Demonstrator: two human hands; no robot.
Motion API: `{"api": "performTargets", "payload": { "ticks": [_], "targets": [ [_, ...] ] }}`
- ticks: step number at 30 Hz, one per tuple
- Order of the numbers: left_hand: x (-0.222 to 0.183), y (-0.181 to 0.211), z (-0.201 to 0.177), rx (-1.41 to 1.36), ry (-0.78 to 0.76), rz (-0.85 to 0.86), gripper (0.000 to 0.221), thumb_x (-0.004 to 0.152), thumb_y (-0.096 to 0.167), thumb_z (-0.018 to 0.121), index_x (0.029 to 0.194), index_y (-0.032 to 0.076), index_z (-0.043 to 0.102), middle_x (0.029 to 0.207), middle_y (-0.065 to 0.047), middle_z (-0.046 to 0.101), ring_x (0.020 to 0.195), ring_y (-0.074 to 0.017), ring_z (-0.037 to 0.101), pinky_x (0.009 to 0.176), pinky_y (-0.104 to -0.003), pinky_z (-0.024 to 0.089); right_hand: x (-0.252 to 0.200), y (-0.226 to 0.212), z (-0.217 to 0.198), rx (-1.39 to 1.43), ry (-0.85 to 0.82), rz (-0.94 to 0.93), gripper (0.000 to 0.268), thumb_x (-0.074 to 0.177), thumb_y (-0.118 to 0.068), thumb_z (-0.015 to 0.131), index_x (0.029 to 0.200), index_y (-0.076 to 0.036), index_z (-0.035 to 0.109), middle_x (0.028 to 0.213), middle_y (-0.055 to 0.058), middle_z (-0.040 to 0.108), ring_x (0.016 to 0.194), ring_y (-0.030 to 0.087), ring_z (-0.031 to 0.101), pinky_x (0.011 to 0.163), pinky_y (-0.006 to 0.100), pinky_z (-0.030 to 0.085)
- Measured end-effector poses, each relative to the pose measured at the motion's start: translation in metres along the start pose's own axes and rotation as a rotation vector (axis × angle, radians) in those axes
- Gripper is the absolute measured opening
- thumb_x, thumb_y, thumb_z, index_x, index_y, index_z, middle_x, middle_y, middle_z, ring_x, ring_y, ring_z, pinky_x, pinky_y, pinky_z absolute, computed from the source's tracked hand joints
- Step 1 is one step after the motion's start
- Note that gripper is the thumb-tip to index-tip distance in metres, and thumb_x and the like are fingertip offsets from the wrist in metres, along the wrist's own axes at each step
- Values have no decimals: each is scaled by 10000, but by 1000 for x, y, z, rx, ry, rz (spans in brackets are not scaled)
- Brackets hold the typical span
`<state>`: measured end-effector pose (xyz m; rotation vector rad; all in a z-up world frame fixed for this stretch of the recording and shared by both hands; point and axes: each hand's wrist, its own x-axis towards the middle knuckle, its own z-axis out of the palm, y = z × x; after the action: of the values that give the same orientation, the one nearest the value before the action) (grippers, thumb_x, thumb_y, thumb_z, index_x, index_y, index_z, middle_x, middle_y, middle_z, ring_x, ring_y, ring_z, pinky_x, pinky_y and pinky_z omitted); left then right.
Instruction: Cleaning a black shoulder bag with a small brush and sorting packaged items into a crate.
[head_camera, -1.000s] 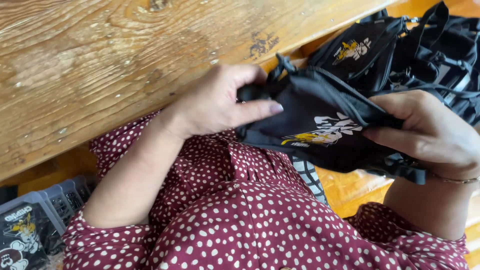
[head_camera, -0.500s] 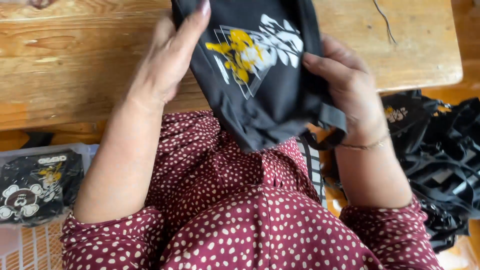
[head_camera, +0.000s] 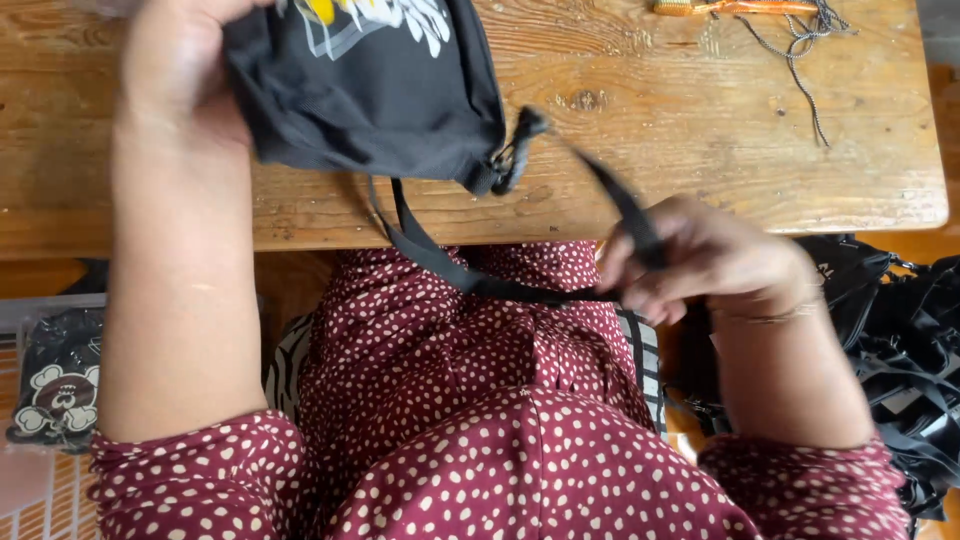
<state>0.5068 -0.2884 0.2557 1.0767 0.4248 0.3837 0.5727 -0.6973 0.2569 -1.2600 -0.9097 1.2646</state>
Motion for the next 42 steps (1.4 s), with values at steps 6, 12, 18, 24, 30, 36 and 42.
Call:
{"api": "performTargets", "payload": {
  "ticks": [6,12,18,24,30,36,42],
  "targets": [
    [18,-8,14,145,-165,58,318,815,16,734,1113,114,677,1110,-51,773,1002,-211,785,895,-361,693,-89,-15,-76,-750,897,183,368,830,160,655,1176,41,689,1009,116,678,861,185,631,789,272,513],
    [25,-19,18,304,-313,144,396,862,55,725,1233,158,629,1237,-24,744,1110,-176,764,971,-343,688,-114,17,-135,-1067,997,-166,447,1031,215,791,1411,96,589,1278,229,610,1101,292,609,948,348,502],
    [21,-59,35,1201,-65,425,596,902,186,809,1349,18,451,1312,-196,596,1156,-345,652,934,-436,551,-9,-32,-73,-783,744,282,588,815,-160,804,1352,-13,616,1241,136,667,1122,211,627,977,315,524],
    [-9,-70,78,1757,-269,275,830,1062,551,428,1643,37,132,1666,-306,11,1511,-488,-68,1214,-656,-15,21,55,-204,-1508,1088,-125,196,996,22,705,1156,56,815,1103,177,679,847,301,695,696,410,579],
    [-7,-93,87,1861,-376,79,883,987,696,215,1653,130,93,1679,-278,-77,1533,-503,-101,1170,-708,-109,50,62,-229,-1687,1134,270,277,903,-38,628,1116,-89,797,1094,146,650,784,422,613,553,523,519],
    [7,-99,80,1658,-468,231,819,1031,580,401,1612,34,216,1661,-323,30,1529,-516,2,1206,-662,1,45,54,-216,-1817,1168,-58,114,938,-38,728,1028,-76,787,1037,127,696,942,407,622,829,618,465],
    [34,-88,65,1437,-336,549,787,1044,565,410,1561,-23,328,1649,-295,181,1537,-446,143,1253,-555,84,81,-23,-108,-1657,1003,-585,181,1059,77,668,1227,65,733,1040,170,567,940,339,533,827,431,414]
  ]
}}
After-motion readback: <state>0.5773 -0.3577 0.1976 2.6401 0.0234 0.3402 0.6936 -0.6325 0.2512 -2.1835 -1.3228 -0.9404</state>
